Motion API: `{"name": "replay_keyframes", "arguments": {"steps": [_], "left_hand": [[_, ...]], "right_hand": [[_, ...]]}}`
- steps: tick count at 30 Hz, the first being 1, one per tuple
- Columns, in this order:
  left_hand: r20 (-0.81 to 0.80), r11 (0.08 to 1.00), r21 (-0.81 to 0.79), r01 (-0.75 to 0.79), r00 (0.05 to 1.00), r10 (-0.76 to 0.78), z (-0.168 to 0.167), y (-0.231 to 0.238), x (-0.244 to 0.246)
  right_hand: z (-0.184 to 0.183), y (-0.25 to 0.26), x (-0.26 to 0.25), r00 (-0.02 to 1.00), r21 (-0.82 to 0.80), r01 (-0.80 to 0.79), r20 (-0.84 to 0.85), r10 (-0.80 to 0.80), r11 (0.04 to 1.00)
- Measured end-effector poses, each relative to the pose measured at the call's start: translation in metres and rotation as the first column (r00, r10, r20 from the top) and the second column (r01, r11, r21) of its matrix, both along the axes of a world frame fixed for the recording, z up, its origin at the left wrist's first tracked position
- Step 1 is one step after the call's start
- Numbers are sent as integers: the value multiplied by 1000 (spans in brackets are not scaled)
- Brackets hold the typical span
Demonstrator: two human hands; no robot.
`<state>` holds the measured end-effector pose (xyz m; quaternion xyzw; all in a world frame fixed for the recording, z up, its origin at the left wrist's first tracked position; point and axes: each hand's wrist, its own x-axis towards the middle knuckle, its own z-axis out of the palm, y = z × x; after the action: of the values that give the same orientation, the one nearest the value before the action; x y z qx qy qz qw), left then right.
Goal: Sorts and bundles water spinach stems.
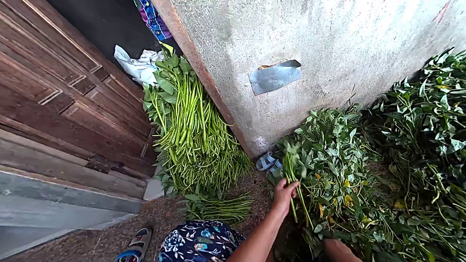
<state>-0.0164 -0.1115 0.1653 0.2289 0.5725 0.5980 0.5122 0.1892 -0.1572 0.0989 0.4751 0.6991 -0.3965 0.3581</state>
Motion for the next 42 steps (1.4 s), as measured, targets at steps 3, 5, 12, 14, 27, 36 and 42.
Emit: {"name": "replay_keyframes", "arguments": {"steps": [3, 5, 12, 14, 27, 36, 42], "left_hand": [[57, 999, 21, -29, 998, 28, 8, 2, -17], [72, 1000, 23, 19, 997, -21, 9, 0, -19], [152, 984, -123, 130, 982, -111, 12, -6, -13], [160, 974, -208, 92, 985, -58, 10, -2, -20], [523, 986, -162, -37, 844, 118, -6, 30, -23], [568, 977, -214, 16, 816, 111, -11, 26, -6], [291, 970, -243, -31, 951, 103, -5, 26, 29]], "right_hand": [[13, 21, 17, 999, 42, 51, 12, -52, 998], [44, 44, 16, 973, 197, 213, -130, -190, 957], [52, 64, -5, 896, 14, 274, -366, -250, 962], [29, 76, 10, 861, -44, 402, -321, -394, 914], [-50, 174, 39, 593, 276, 805, -403, -698, 525], [32, 163, 78, 634, 354, 769, -524, -568, 532], [47, 112, 37, 431, 195, 866, -758, -490, 461]]}}
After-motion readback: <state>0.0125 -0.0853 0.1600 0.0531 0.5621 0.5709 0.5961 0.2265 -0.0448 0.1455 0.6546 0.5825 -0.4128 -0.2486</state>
